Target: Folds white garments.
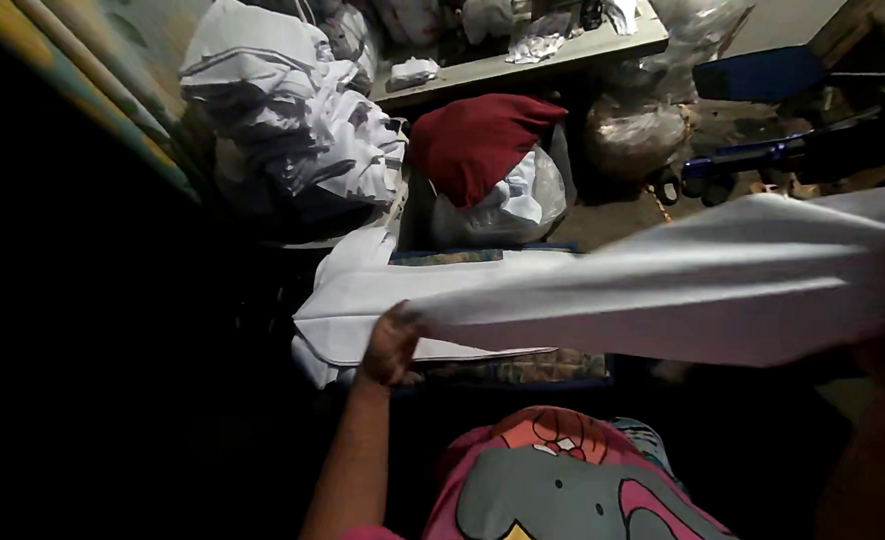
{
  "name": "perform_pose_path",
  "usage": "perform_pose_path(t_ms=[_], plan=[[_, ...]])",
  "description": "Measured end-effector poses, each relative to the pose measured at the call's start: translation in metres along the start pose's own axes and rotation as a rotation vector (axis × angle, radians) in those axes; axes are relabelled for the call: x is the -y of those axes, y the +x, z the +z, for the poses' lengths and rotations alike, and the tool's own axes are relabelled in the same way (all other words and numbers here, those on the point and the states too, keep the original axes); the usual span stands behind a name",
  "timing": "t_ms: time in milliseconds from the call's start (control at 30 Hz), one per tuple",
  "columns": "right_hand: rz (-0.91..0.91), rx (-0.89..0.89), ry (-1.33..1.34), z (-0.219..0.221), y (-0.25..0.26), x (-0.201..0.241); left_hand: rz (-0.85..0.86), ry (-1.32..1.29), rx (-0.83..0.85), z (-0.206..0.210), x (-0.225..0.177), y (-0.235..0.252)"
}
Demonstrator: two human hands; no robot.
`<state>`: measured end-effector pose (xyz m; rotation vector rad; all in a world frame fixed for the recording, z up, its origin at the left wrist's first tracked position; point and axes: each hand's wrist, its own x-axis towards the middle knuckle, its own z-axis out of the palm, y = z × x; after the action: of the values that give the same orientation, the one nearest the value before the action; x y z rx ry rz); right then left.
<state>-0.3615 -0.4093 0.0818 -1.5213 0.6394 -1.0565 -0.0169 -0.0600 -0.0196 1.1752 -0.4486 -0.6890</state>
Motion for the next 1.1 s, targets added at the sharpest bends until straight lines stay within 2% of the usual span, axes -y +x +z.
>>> perform_pose_path(t_ms=[67, 133, 200, 267, 333, 433, 533, 667, 800, 967, 1100], plan=[[0.171, -0.059, 0.095, 0.054, 0.004, -0.007, 0.137, -0.015, -0.143, -0.021, -0.027, 0.002], [0.289, -0.005, 0.261, 0.093, 0.009, -0.022, 0.248, 0.050, -0.275, -0.038, -0.057, 0.006], [0.375, 0.057, 0.322, 0.123, 0.014, -0.054, 0.294, 0.209, -0.384, -0.048, -0.084, 0.013], [0.500, 0.071, 0.258, 0.151, 0.012, -0.096, 0.220, 0.616, -0.471, -0.064, -0.098, 0.023], [0.683, 0.107, 0.104, 0.174, 0.003, -0.135, 0.091, 0.952, -0.462, -0.088, -0.093, 0.032], [0.854, 0.171, -0.061, 0.187, -0.020, -0.183, -0.171, 1.185, -0.467, -0.116, -0.068, 0.037], [0.808, 0.212, -0.142, 0.180, -0.036, -0.195, -0.333, 1.137, -0.560, -0.126, -0.052, 0.031], [0.692, 0.231, -0.217, 0.167, -0.047, -0.186, -0.263, 0.918, -0.608, -0.126, -0.046, 0.018], [0.567, 0.311, -0.184, 0.161, -0.052, -0.183, -0.253, 1.084, -0.557, -0.118, -0.052, 0.018], [0.475, 0.519, -0.100, 0.166, -0.044, -0.183, -0.240, 1.096, -0.651, -0.124, -0.048, 0.026], [0.524, 0.515, -0.157, 0.172, -0.033, -0.185, -0.230, 1.201, -0.380, -0.120, -0.053, 0.020]])
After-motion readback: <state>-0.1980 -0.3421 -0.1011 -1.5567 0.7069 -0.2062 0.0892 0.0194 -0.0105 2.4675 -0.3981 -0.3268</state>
